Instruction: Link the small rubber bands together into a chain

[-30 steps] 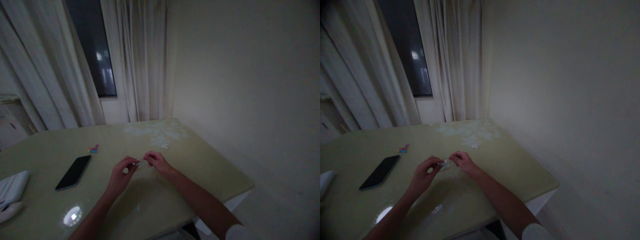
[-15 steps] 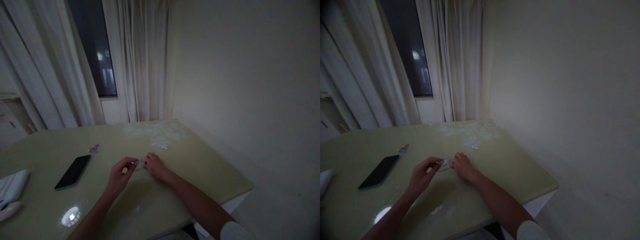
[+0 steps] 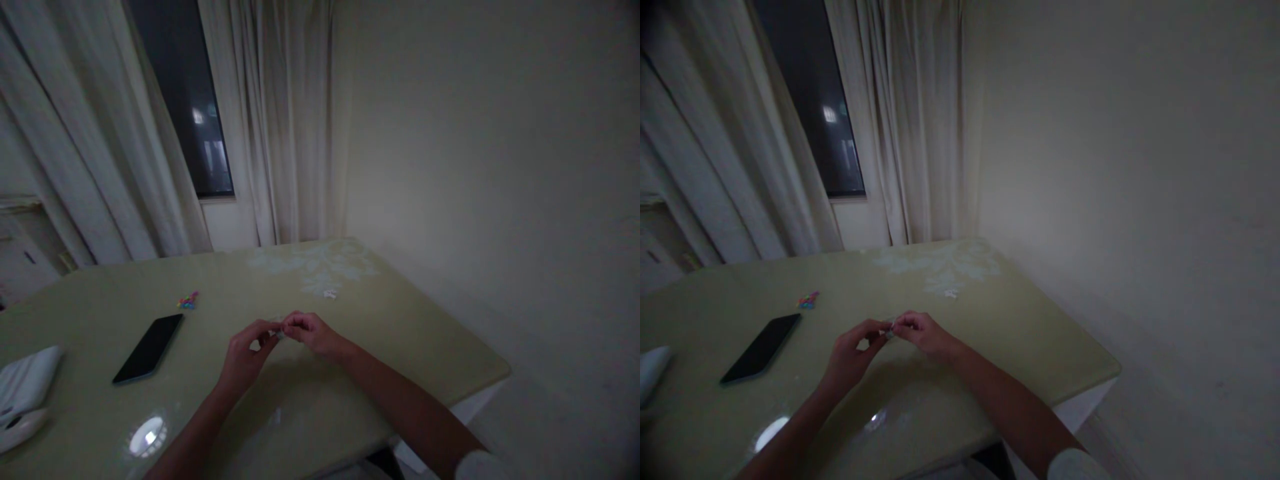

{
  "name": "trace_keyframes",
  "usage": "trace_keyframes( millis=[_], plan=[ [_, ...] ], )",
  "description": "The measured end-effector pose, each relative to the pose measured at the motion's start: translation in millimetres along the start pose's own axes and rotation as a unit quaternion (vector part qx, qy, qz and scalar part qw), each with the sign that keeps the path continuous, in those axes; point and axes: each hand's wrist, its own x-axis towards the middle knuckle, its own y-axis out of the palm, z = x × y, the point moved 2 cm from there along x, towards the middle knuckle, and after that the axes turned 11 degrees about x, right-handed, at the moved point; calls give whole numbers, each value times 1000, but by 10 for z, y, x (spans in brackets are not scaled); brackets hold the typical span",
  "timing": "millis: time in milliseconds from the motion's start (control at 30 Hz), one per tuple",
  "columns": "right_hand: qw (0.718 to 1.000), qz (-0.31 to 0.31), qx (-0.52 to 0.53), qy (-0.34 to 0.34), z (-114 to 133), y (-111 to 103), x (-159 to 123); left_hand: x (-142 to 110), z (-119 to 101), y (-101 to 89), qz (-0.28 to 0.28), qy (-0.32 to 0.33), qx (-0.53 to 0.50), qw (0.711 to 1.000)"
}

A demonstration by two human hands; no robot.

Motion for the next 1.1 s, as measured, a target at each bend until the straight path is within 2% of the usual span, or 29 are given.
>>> trace_keyframes(
  millis=[167, 300, 400, 467, 533, 633, 700, 800, 900, 1100],
  plan=[
    [999, -4, 37, 24, -62, 61, -16, -7, 1, -4, 12, 24, -7, 1000],
    [999, -15, 30, 26, 40, -6, -4, 7, -36, -19, 9, 20, -3, 1000],
    [997, -51, -46, -23, 185, -213, 12, 10, -59, -35, 4, 9, 5, 1000],
    [984, -72, -153, -57, 247, -384, 7, 4, -57, -41, 7, 2, 12, 1000],
    [967, -46, -247, -43, 236, -515, -7, -5, -42, -42, 11, -7, 22, 1000],
    [941, 39, -337, 9, 134, -595, -40, -15, -9, -45, 13, -24, 39, 999],
    [929, 63, -365, 25, 73, -590, -61, -17, 6, -48, 14, -30, 43, 999],
    [930, 77, -359, 35, 25, -536, -87, -17, 17, -48, 13, -29, 34, 999],
    [928, 93, -361, 24, 11, -471, -112, -22, 26, -34, 15, -28, 26, 999],
    [884, 128, -448, -23, -7, -368, -128, -10, 22, -8, 18, -23, 7, 1000]
  ],
)
